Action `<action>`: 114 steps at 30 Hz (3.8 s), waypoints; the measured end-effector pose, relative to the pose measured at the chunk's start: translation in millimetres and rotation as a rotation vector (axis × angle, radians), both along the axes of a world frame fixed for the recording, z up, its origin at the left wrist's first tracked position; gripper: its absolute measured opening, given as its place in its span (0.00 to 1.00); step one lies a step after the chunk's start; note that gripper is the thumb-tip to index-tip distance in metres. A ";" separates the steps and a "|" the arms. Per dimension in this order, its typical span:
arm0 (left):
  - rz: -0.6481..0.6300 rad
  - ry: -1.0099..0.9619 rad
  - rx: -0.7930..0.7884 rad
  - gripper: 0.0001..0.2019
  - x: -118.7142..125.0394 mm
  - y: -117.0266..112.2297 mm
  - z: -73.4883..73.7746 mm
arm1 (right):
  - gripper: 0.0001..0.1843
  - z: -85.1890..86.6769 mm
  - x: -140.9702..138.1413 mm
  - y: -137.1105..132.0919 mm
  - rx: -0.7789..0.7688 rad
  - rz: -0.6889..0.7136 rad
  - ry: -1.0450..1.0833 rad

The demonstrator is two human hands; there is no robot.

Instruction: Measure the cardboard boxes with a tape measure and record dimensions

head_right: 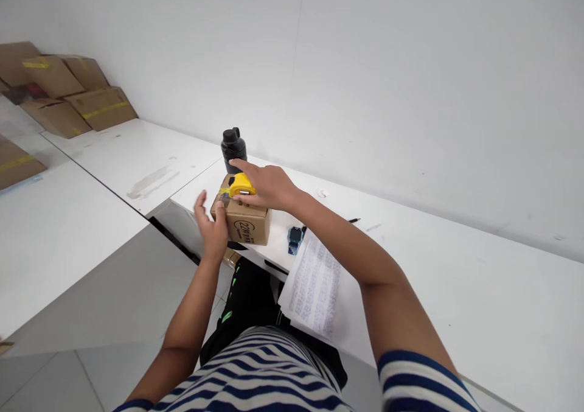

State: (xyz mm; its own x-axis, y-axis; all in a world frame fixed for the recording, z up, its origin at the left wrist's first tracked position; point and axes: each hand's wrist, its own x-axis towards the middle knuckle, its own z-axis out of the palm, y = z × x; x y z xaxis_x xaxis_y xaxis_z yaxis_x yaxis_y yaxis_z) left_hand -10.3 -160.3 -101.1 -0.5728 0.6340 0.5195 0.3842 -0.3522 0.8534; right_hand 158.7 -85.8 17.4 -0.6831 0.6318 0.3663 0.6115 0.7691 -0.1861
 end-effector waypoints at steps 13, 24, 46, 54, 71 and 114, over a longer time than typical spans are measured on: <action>-0.874 0.087 -0.122 0.28 90.0 -79.8 -41.3 | 0.40 -134.2 103.6 -130.3 -0.214 0.258 0.568; -1.366 0.725 -0.447 0.25 157.0 -10.4 -29.5 | 0.19 -147.8 237.1 4.5 -0.259 -0.619 -0.237; -1.368 0.673 -0.702 0.25 167.5 -5.9 -27.3 | 0.28 -175.3 214.6 -88.7 -0.689 -0.670 0.812; -1.406 0.571 -0.678 0.26 165.7 -2.4 -35.3 | 0.27 -177.5 217.1 -88.9 -0.705 -0.619 0.809; -1.327 0.485 -0.573 0.27 164.8 -3.3 -60.3 | 0.28 -178.6 217.0 -89.9 -0.663 -0.606 0.826; -1.300 0.634 -0.532 0.27 161.6 -2.9 -53.0 | 0.24 -178.9 220.4 -87.1 -0.657 -0.659 0.812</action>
